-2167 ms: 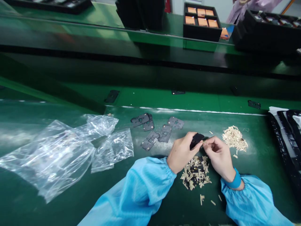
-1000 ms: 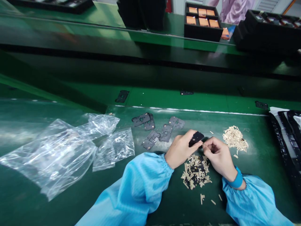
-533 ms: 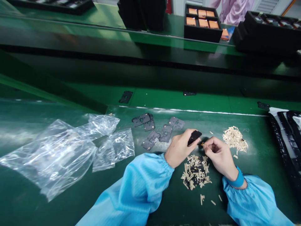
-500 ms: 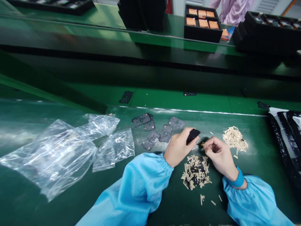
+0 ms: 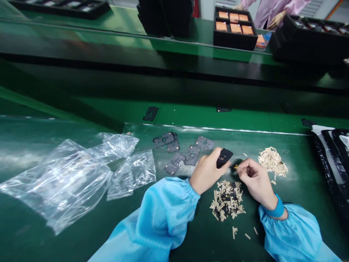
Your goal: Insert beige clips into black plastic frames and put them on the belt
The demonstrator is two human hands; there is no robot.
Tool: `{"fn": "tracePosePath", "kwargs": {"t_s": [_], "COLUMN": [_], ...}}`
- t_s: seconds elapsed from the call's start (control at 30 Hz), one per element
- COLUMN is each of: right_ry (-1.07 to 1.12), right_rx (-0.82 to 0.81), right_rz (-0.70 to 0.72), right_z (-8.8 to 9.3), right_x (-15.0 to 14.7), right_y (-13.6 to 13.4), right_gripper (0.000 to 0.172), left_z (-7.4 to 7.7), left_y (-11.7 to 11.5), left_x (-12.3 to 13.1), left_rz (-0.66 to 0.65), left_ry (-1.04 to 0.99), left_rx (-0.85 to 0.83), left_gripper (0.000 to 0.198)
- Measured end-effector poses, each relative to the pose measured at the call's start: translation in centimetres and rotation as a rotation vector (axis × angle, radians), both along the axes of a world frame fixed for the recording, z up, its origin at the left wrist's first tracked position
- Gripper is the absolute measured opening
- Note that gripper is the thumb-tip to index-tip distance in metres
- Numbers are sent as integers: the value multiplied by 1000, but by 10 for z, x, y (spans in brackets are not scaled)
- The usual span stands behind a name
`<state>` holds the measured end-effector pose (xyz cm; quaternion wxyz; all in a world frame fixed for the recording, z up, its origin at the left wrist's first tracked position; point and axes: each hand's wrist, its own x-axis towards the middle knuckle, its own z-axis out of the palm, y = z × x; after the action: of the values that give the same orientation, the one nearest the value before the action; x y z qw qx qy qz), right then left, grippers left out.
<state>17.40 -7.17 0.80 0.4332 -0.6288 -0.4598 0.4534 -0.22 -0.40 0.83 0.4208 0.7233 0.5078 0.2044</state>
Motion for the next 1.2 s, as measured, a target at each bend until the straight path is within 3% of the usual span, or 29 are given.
{"fn": "tracePosePath", "kwargs": {"t_s": [0.07, 0.23, 0.43, 0.5, 0.57, 0.63, 1.1, 1.2], "right_ry": [0, 2, -4, -10, -11, -11, -142, -302], "right_rx": [-5, -12, -15, -16, -15, -14, 30, 140], "right_rz": [1, 10, 18, 13, 11, 14, 101, 16], "right_z": [0, -1, -3, -3, -2, -2, -5, -4], "right_x": [0, 1, 2, 2, 2, 2, 1, 0], "right_y": [0, -1, -2, -2, -1, -1, -4, -7], "right_gripper": [12, 16, 15, 14, 14, 14, 14, 8], "left_z": [0, -5, -3, -3, -2, -1, 2, 3], "left_y": [1, 0, -1, 0, -1, -1, -3, -3], "left_x": [0, 2, 1, 1, 1, 1, 6, 6], "left_rz": [-3, -70, -9, 6, 0, -14, 3, 33], "left_ry": [-32, -343, -157, -129, -148, -185, -287, -287], "left_rx": [-49, -229, -87, -69, -46, -56, -196, -185], "left_gripper": [15, 9, 15, 9, 17, 26, 18, 16]}}
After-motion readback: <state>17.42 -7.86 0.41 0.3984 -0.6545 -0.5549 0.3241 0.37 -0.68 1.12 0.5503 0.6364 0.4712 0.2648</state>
